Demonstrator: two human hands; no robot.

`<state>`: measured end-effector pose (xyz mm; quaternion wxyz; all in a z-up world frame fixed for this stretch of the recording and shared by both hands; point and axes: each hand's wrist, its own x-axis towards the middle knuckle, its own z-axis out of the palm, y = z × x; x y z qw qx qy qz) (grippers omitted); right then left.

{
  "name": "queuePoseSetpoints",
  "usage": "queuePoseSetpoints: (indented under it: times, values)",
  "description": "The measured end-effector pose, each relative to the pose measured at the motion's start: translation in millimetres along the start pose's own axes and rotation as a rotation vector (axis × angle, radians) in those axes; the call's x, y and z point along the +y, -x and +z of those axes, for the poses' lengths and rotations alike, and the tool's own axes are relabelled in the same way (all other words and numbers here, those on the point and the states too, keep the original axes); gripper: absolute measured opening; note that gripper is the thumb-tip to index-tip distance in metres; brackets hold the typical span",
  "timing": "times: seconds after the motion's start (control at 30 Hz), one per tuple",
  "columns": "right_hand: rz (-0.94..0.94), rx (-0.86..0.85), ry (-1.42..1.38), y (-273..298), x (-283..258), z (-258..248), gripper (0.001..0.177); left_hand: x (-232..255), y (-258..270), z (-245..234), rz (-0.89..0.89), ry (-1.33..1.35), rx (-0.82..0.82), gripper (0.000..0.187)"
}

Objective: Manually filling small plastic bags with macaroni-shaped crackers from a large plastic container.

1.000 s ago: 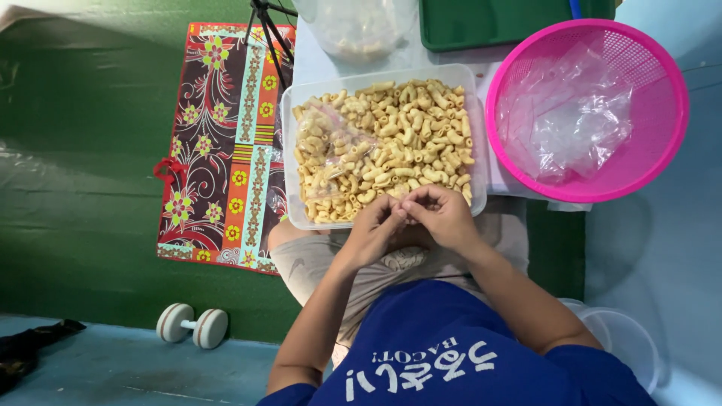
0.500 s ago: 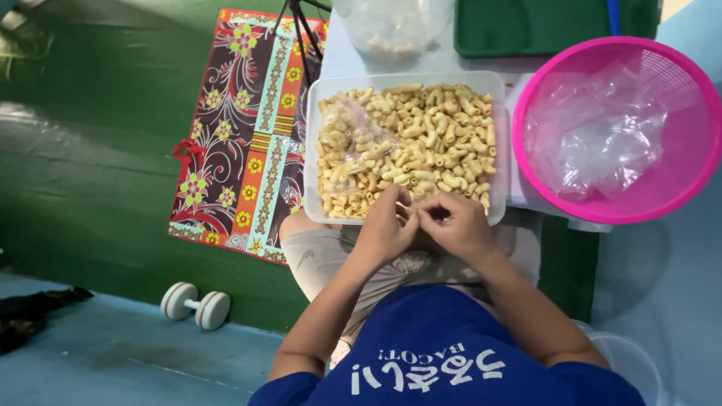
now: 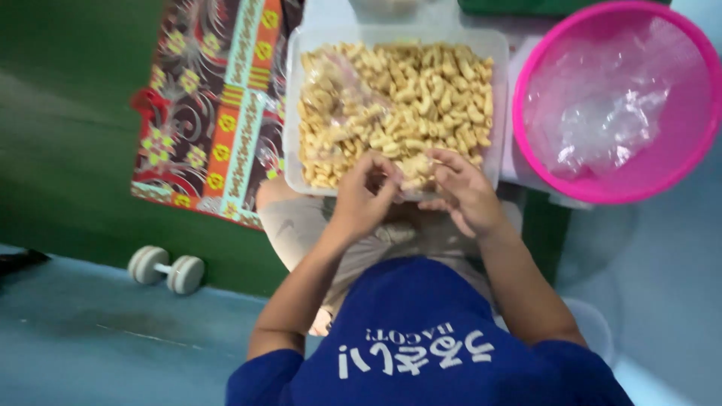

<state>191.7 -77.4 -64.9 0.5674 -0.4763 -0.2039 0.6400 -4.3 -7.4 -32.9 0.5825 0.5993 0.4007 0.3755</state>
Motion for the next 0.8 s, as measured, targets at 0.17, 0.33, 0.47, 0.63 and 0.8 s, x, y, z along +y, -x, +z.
queuePoseSetpoints:
  times: [0.17,0.33,0.47,0.63,0.8]
  values:
    - [0.056,0.074,-0.106,-2.8,5.6,-17.2,0.024,2.2,2.4,-4.2,-0.03,0.004,-0.03,0.008]
    - [-0.499,0.362,0.141,7.9,-67.2,-7.5,0.019,12.9,3.8,-20.1,-0.013,-0.085,0.016,0.018]
    - [-1.049,0.26,0.689,-9.2,-101.8,19.6,0.028,26.3,5.2,-38.6,-0.003,-0.116,0.026,0.016]
    - [-0.975,0.251,1.22,-14.5,-119.0,49.6,0.018,26.3,11.2,-61.3,0.061,-0.252,0.202,0.013]
    - [-1.069,0.188,1.38,-24.8,-127.6,33.0,0.021,9.9,2.4,-78.1,0.193,-0.443,0.278,0.018]
